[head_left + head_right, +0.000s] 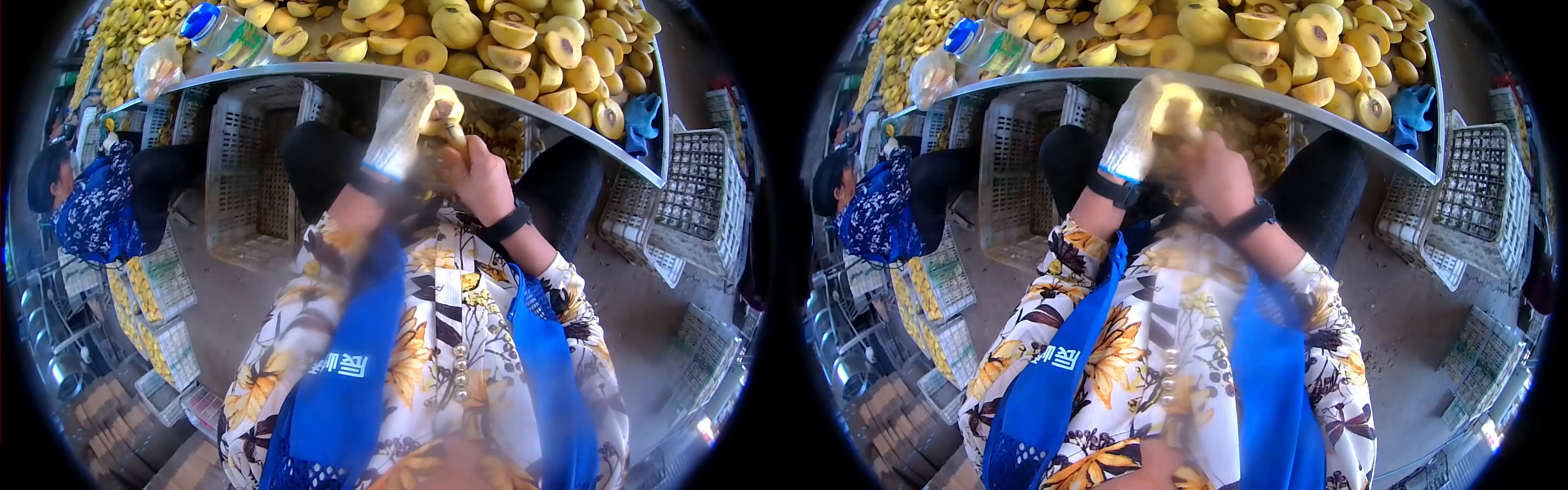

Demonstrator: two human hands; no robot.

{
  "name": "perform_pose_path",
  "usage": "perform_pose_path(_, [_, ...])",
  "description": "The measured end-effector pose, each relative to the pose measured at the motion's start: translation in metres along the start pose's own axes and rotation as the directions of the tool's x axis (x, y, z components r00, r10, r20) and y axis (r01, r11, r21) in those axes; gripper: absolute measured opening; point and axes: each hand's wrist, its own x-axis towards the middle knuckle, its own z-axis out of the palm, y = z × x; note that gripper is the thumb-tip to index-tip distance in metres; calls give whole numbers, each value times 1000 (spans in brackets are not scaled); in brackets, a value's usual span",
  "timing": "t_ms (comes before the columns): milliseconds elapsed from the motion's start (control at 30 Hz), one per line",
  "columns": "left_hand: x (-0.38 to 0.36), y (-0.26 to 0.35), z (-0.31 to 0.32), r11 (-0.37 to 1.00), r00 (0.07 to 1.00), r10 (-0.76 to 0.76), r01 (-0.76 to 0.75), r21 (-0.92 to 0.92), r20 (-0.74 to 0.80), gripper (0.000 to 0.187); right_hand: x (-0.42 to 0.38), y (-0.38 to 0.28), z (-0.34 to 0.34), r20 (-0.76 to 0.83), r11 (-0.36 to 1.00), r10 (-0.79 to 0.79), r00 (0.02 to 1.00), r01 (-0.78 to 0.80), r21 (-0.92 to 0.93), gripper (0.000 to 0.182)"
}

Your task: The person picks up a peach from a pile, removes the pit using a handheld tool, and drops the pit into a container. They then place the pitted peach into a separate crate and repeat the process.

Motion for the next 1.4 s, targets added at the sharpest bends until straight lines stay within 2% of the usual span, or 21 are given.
perform_pose_path(33, [-1,-9,-1,939,955,243,-187,287,-172,23,2,-5,-1,-8,998,51,999,-51,30,22])
perform_pose_path(133, [-4,-23,-6,900,913,356,-278,336,-198,32,-1,-8,8,17,996,45,999,-47,73,24])
perform_pose_path(267, [2,-5,-23,999,998,17,-15,43,-59,29,-7,-17,13,3,994,59,998,-60,92,26])
perform_pose_path(300, [4,-10,-18,967,970,160,-117,225,-182,28,-8,-16,15,3,993,68,998,-68,92,27])
perform_pose_path(433, [4,-13,-9,934,937,147,-27,355,-316,28,-10,-9,19,49,991,115,992,-118,70,28])
perform_pose_path(533, [9,-22,-16,919,925,118,36,392,-361,28,-14,2,30,-23,992,-37,999,40,121,25])
perform_pose_path(600, [11,-24,-13,894,910,127,68,443,-395,28,-12,-1,23,251,868,157,955,-255,426,20])
perform_pose_path(633, [11,-25,-14,746,910,280,-6,666,-305,27,-10,-4,18,402,748,203,893,-406,526,17])
perform_pose_path(700, [13,-22,-16,814,910,222,25,581,-351,29,-8,-7,10,579,449,135,804,-571,687,12])
perform_pose_path(767, [16,-20,-26,981,866,-43,131,143,-498,36,-10,-3,7,649,122,-57,759,-639,759,7])
perform_pose_path(867, [-6,35,-42,993,922,108,-118,-5,-372,33,-5,2,2,653,39,5,758,-652,757,9])
perform_pose_path(900, [-15,58,-56,967,842,245,-180,179,-481,36,1,14,3,669,200,146,729,-684,702,18])
perform_pose_path(967, [-30,98,-98,741,672,554,-128,660,-491,42,2,47,17,455,807,273,848,-459,372,26])
perform_pose_path(1000, [-34,113,-113,483,624,688,-14,875,-370,46,2,56,22,324,950,262,909,-301,78,30])
perform_pose_path(1067, [-42,136,-88,-225,515,857,423,878,-29,54,3,53,23,286,950,274,918,-304,66,38])
perform_pose_path(1100, [-29,147,-110,-484,556,810,452,750,187,59,5,52,28,258,962,227,939,-257,89,37])
perform_pose_path(1133, [-16,146,-95,-447,619,781,460,767,84,64,4,51,31,229,971,181,956,-210,111,37])
perform_pose_path(1167, [1,142,-87,-513,667,723,347,785,179,69,5,49,32,232,973,166,958,-198,120,37])
perform_pose_path(1267, [63,118,-68,-653,873,479,425,627,-93,64,6,37,26,198,979,125,972,-153,132,37])
perform_pose_path(1333, [88,103,-76,-706,946,304,302,640,-110,66,1,28,17,150,985,96,984,-116,129,37])
perform_pose_path(1400, [98,106,-78,-609,944,296,306,732,-148,61,-3,28,12,102,981,68,992,-86,177,37])
